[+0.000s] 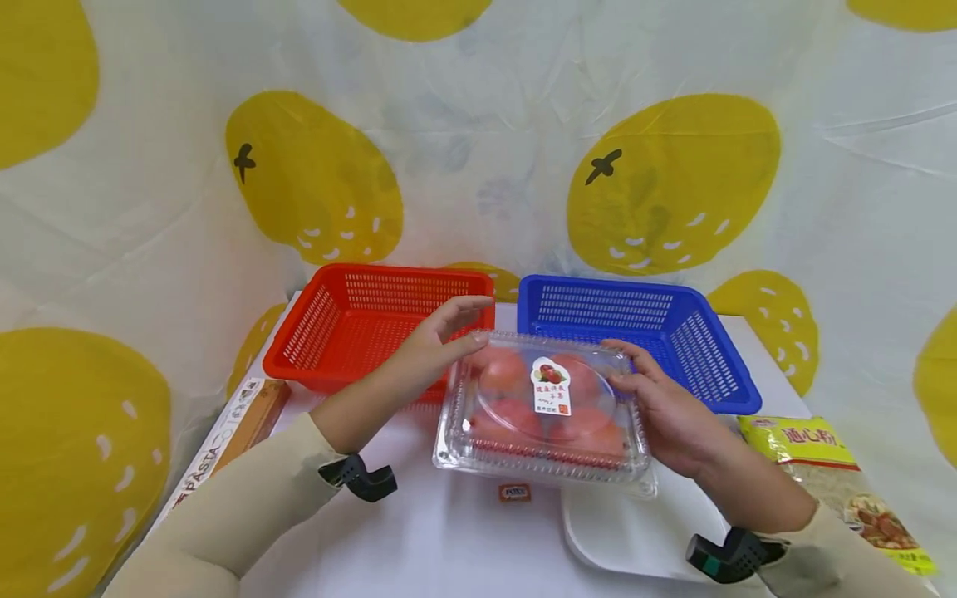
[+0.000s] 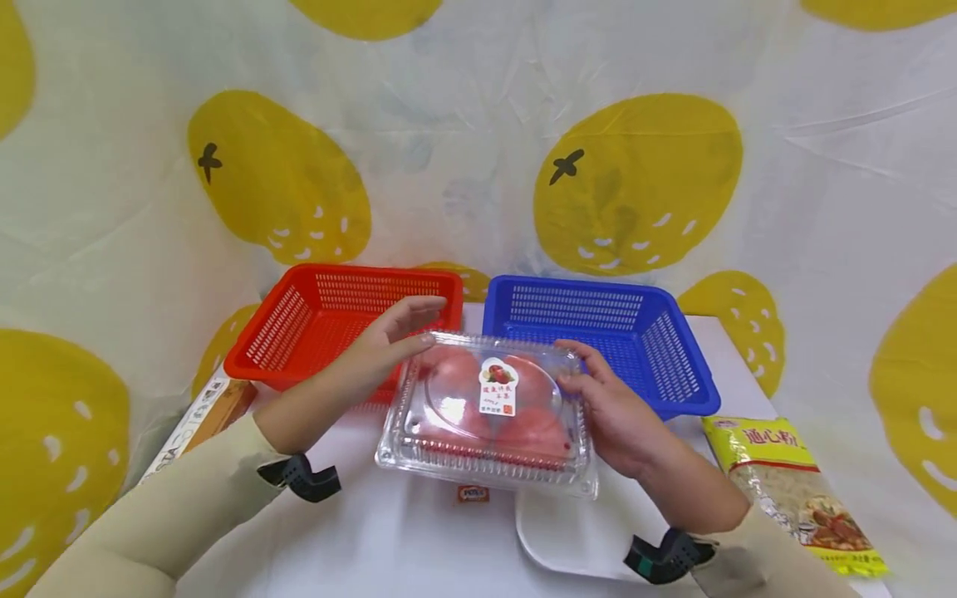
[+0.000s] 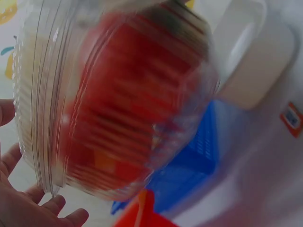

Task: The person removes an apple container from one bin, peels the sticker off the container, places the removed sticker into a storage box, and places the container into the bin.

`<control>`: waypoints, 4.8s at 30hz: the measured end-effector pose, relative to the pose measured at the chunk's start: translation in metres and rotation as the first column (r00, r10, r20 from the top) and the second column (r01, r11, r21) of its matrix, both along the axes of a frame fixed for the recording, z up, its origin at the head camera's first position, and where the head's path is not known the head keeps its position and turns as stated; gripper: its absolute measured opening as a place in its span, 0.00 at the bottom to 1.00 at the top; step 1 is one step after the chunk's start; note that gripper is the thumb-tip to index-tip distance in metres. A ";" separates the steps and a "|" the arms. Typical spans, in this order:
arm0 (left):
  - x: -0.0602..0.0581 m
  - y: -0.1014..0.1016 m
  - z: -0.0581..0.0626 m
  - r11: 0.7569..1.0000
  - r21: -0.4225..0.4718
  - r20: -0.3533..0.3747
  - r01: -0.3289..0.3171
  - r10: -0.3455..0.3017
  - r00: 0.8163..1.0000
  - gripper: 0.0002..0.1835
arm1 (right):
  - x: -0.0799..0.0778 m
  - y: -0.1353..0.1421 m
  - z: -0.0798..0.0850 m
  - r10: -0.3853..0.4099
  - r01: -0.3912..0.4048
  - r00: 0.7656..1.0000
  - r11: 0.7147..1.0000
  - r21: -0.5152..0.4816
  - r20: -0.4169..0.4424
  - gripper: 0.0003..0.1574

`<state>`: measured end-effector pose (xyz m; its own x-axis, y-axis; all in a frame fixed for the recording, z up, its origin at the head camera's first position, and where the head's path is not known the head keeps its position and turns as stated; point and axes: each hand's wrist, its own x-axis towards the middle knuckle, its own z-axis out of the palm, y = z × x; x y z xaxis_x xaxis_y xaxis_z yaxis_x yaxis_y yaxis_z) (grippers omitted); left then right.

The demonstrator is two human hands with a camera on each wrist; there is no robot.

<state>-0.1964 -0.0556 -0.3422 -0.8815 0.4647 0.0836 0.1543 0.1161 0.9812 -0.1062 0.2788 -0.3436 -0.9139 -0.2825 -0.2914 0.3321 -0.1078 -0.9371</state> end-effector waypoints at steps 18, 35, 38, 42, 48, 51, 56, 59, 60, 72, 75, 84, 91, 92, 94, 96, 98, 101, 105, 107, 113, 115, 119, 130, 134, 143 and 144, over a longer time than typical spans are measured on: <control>0.031 -0.092 -0.015 0.999 0.014 -0.053 -0.036 0.037 0.998 0.30 | 0.016 -0.102 -0.025 -0.027 0.027 0.999 0.999 -0.026 0.018 0.35; 0.067 -0.172 -0.047 0.998 0.059 -0.144 -0.024 0.032 0.989 0.24 | 0.035 -0.190 -0.074 -0.054 0.060 0.997 0.988 -0.143 0.047 0.36; 0.069 -0.182 -0.057 0.996 0.090 -0.126 0.015 -0.003 0.992 0.24 | 0.036 -0.199 -0.085 -0.091 0.095 0.995 0.989 -0.113 0.037 0.37; 0.072 -0.196 -0.070 0.998 0.055 -0.104 0.014 -0.008 0.995 0.25 | 0.038 -0.209 -0.094 -0.120 0.121 0.993 0.989 -0.090 0.022 0.38; 0.079 -0.210 -0.087 1.000 -0.005 -0.063 -0.019 0.019 0.998 0.24 | 0.041 -0.217 -0.102 -0.124 0.125 0.992 0.988 -0.092 0.011 0.38; 0.082 -0.212 -0.092 0.999 -0.022 -0.055 -0.040 0.039 0.998 0.24 | 0.044 -0.218 -0.104 -0.117 0.116 0.993 0.992 -0.058 -0.013 0.37; 0.087 -0.212 -0.101 0.995 -0.057 -0.018 -0.079 0.078 0.997 0.25 | 0.046 -0.212 -0.103 -0.066 0.087 0.989 0.983 0.161 -0.131 0.36; 0.090 -0.210 -0.107 0.996 -0.049 0.006 -0.078 0.078 0.997 0.25 | 0.045 -0.207 -0.098 -0.017 0.088 0.975 0.945 0.315 -0.219 0.38; 0.091 -0.210 -0.109 0.996 -0.041 0.007 -0.076 0.076 0.997 0.24 | 0.044 -0.206 -0.095 0.001 0.090 0.970 0.926 0.368 -0.241 0.38; 0.090 -0.203 -0.116 0.998 -0.011 -0.037 -0.062 0.062 0.997 0.23 | 0.015 -0.211 -0.049 0.492 -0.026 0.726 0.717 0.696 -0.480 0.33; 0.089 -0.202 -0.115 0.997 -0.042 -0.044 -0.067 0.065 0.997 0.23 | 0.005 -0.221 -0.042 0.640 -0.065 0.641 0.595 0.801 -0.424 0.33; 0.088 -0.200 -0.113 0.995 -0.062 -0.037 -0.081 0.079 0.996 0.24 | -0.010 -0.242 -0.020 0.812 -0.071 0.530 0.331 0.941 -0.246 0.29; 0.091 -0.199 -0.112 0.992 -0.088 -0.022 -0.093 0.092 0.996 0.23 | -0.015 -0.248 -0.017 0.837 -0.102 0.516 0.270 0.957 -0.182 0.28; 0.091 -0.199 -0.112 0.991 -0.092 -0.025 -0.096 0.094 0.995 0.22 | -0.015 -0.249 -0.017 0.838 -0.100 0.514 0.268 0.958 -0.181 0.27; 0.091 -0.198 -0.112 0.991 -0.090 -0.033 -0.097 0.095 0.995 0.22 | -0.015 -0.252 -0.015 0.835 -0.093 0.519 0.268 0.959 -0.183 0.23; 0.091 -0.198 -0.114 0.993 -0.074 -0.039 -0.087 0.084 0.996 0.22 | -0.014 -0.257 -0.015 0.821 -0.085 0.538 0.280 0.956 -0.192 0.16; 0.090 -0.197 -0.116 0.996 -0.058 -0.041 -0.074 0.071 0.997 0.22 | -0.013 -0.261 -0.016 0.794 -0.078 0.572 0.303 0.950 -0.206 0.08; 0.090 -0.197 -0.118 0.998 -0.043 -0.044 -0.056 0.054 0.998 0.23 | -0.012 -0.265 -0.021 0.742 -0.067 0.628 0.351 0.934 -0.234 0.05; 0.090 -0.198 -0.119 0.996 -0.065 -0.043 -0.062 0.059 0.997 0.24 | -0.012 -0.267 -0.030 0.691 -0.060 0.668 0.419 0.906 -0.276 0.08; 0.090 -0.198 -0.119 0.995 -0.074 -0.036 -0.065 0.062 0.997 0.24 | -0.014 -0.266 -0.032 0.684 -0.076 0.672 0.445 0.892 -0.284 0.08; 0.089 -0.200 -0.118 0.997 -0.063 -0.011 -0.048 0.048 0.999 0.25 | -0.023 -0.258 -0.031 0.708 -0.242 0.650 0.537 0.808 -0.276 0.09; 0.088 -0.201 -0.119 0.997 -0.060 -0.004 -0.045 0.045 0.999 0.25 | -0.026 -0.252 -0.030 0.718 -0.317 0.640 0.571 0.757 -0.273 0.09; 0.087 -0.201 -0.119 0.997 -0.061 -0.009 -0.042 0.042 0.999 0.25 | -0.026 -0.238 -0.023 0.748 -0.457 0.597 0.614 0.643 -0.289 0.08; 0.089 -0.202 -0.117 0.997 -0.060 -0.021 -0.037 0.036 0.999 0.25 | -0.022 -0.181 0.014 0.743 -0.653 0.598 0.669 0.354 -0.302 0.05; 0.091 -0.204 -0.118 0.998 -0.045 -0.036 -0.045 0.044 0.998 0.25 | -0.024 -0.145 0.011 0.755 -0.684 0.609 0.656 0.319 -0.245 0.05; 0.089 -0.202 -0.116 0.996 -0.073 -0.017 -0.046 0.045 0.999 0.25 | -0.020 -0.035 -0.013 0.635 -0.556 0.748 0.759 0.339 -0.194 0.05; 0.088 -0.201 -0.116 0.996 -0.077 -0.017 -0.045 0.044 0.999 0.25 | -0.019 -0.024 -0.017 0.623 -0.545 0.758 0.768 0.337 -0.193 0.06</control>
